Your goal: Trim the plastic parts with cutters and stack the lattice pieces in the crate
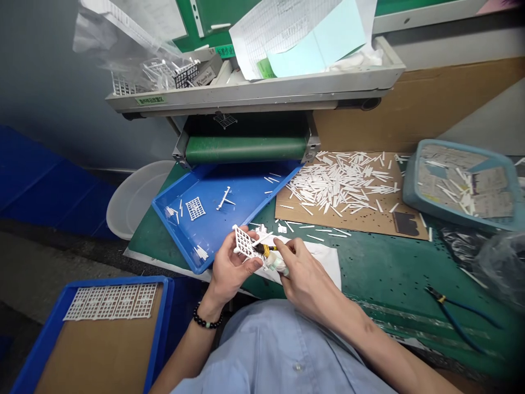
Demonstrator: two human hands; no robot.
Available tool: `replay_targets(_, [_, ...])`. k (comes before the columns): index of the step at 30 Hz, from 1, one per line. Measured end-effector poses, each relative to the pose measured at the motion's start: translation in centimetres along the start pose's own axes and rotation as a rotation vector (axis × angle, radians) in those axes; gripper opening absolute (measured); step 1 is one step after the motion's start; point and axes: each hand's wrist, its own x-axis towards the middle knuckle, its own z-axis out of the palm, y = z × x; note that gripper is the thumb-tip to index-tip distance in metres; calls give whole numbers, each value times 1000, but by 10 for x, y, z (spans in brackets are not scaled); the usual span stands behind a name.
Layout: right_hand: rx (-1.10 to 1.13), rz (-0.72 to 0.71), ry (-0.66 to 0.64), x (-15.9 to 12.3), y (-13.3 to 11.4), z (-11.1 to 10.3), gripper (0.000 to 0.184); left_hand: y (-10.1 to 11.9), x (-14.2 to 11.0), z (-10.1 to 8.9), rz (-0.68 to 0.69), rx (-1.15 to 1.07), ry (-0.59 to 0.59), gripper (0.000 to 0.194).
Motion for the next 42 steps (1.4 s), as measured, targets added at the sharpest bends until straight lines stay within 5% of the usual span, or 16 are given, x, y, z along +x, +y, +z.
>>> replay_targets(7, [-183, 33, -150, 6, 10, -11, 60, -27, 9, 4, 7, -39, -13, 66])
replay_targets(15, [-384, 74, -309, 7, 31, -18, 32, -70, 10, 14, -35, -110, -46, 64])
replay_targets(27, [-391, 77, -282, 15, 64, 8, 25, -87, 25, 22, -72, -167, -77, 66])
replay_targets(36, [-306, 234, -386, 24, 105, 24, 27, -126, 52, 35, -220, -305, -64, 60])
replay_targets(42, [-305, 300, -307, 31, 104, 22, 23, -111, 55, 38, -227, -390, -59, 45])
